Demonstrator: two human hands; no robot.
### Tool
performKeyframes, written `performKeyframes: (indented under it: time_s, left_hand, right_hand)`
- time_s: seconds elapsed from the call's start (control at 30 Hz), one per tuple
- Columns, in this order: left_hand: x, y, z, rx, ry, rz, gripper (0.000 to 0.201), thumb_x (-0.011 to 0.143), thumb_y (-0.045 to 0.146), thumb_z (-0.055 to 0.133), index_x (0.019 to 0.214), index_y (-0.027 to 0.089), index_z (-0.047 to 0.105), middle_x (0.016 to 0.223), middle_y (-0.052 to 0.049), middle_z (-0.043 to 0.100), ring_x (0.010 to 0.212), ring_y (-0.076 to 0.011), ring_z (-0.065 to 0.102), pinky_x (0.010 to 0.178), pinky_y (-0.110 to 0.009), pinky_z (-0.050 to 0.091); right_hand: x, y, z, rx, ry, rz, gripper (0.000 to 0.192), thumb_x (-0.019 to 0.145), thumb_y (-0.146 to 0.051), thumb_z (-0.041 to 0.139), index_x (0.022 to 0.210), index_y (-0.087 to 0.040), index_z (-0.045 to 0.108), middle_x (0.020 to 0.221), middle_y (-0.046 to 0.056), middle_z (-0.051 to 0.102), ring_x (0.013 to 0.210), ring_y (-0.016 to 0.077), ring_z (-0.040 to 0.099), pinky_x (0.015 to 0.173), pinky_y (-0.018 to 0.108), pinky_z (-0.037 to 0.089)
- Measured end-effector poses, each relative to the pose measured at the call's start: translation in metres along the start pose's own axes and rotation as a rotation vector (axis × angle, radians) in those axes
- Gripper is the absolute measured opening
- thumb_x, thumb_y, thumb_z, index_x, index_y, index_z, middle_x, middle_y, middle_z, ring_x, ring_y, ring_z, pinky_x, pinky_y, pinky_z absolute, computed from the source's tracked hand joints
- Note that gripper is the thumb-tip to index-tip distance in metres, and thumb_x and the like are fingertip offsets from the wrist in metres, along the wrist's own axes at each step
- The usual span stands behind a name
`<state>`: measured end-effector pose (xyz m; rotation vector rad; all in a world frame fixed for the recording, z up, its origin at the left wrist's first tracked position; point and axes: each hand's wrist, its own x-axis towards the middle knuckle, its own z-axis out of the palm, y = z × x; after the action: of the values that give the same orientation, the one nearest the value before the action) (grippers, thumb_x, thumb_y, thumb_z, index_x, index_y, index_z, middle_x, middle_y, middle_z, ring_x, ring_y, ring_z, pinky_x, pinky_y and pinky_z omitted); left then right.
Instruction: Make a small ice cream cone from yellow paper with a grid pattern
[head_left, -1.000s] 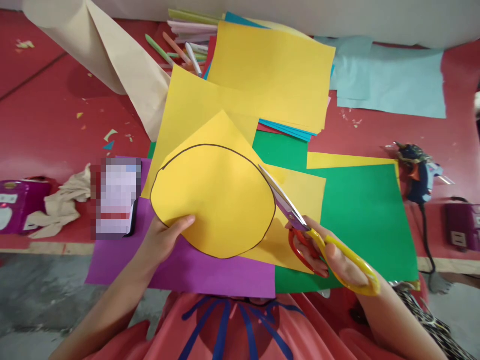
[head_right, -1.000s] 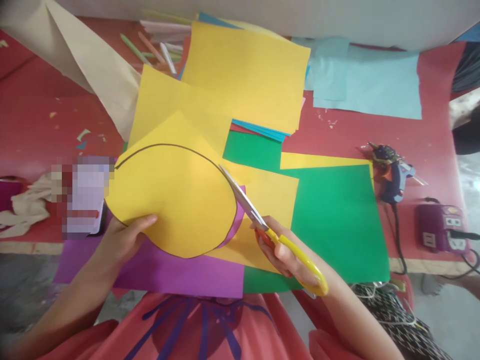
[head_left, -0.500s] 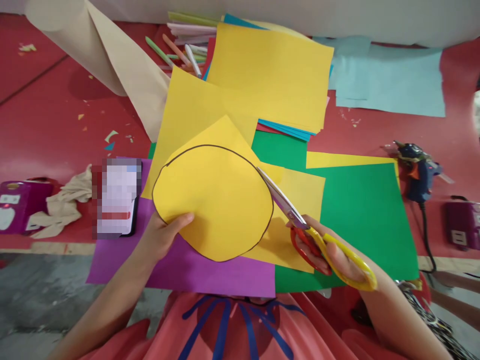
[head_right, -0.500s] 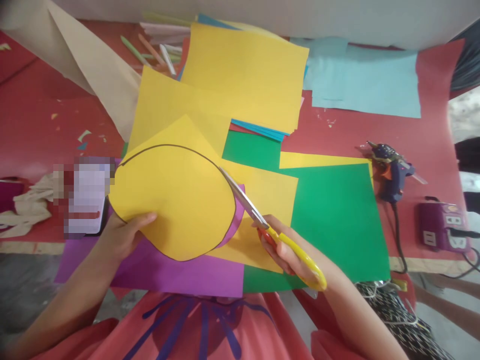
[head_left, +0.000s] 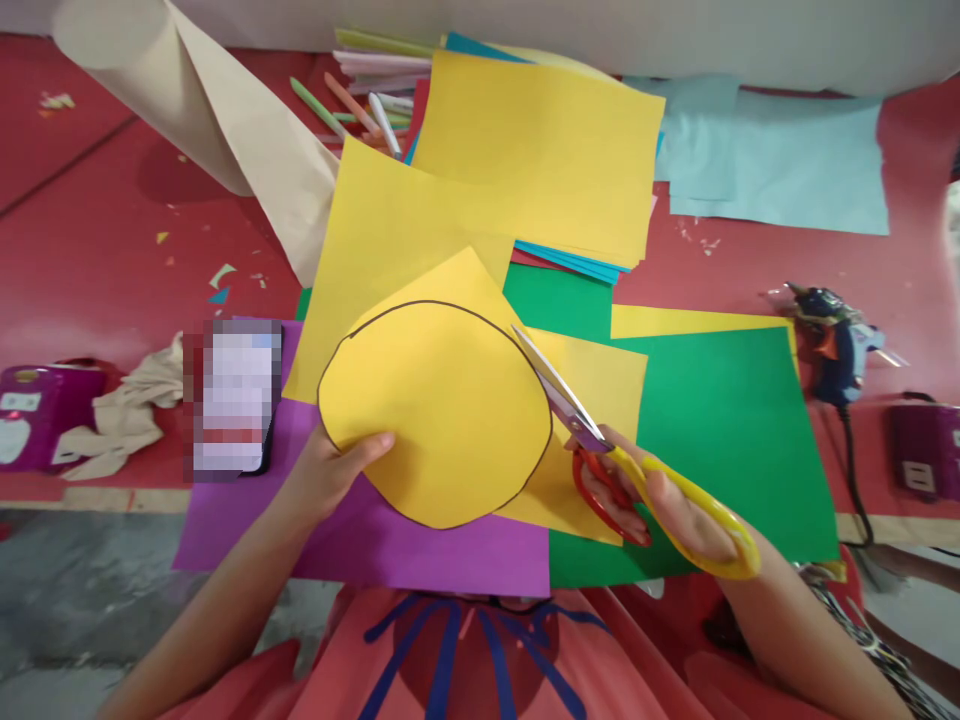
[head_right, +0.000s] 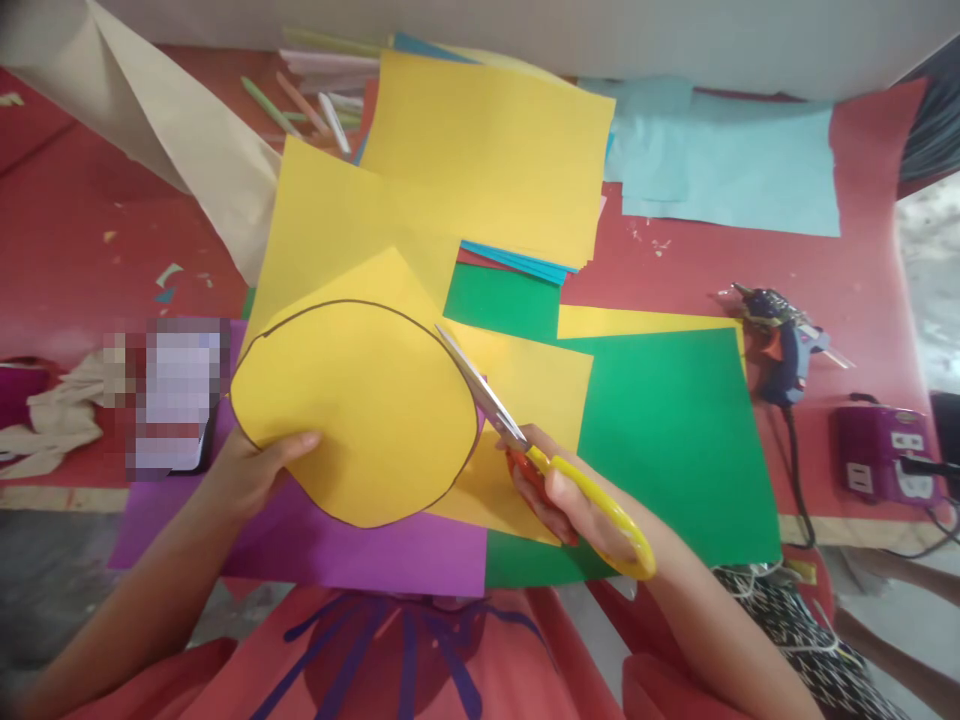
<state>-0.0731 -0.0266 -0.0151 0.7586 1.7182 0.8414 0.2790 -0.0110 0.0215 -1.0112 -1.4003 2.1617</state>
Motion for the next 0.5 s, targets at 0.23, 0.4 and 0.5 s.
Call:
performKeyframes:
  time_s: [0.23,0.4,0.5]
  left_hand:
    - [0.0008,0.0015,-0.0036,0.007,-0.019,0.013,0.032,0.062,0.039,0.08,0.091,0.027,0.073,0.098,0.0,0.077,0.096,-0.026,0.07,0.082,-0.031,0.059]
    - [0.0015,0.0048,-0.0045,0.007,-0.001,-0.004,0.041,0.06,0.04,0.081,0.097,0.027,0.071,0.099,-0.001,0.076,0.097,-0.0287,0.07,0.081,-0.035,0.06]
    - [0.0014,0.0081,-0.0019,0.028,0.052,0.022,0.043,0.056,0.042,0.082,0.095,0.027,0.071,0.099,-0.003,0.076,0.095,-0.0302,0.07,0.077,-0.036,0.061]
  right_hand:
    - [-0.0015,-0.0043,0.0022,0.0,0.064,0.065,0.064,0.085,-0.076,0.037,0.122,-0.024,0.047,0.062,-0.007,0.039,0.038,0.0061,0.022,0.036,0.024,0.022]
    - [-0.0039,-0.0001,0.0006,0.039,0.065,0.083,0.063,0.084,-0.074,0.042,0.121,-0.023,0.047,0.065,-0.007,0.04,0.038,0.0038,0.022,0.033,0.021,0.022]
    - [-0.005,0.001,0.0009,0.046,0.079,0.089,0.063,0.084,-0.073,0.044,0.121,-0.023,0.046,0.067,-0.007,0.041,0.037,0.0026,0.023,0.032,0.02,0.02]
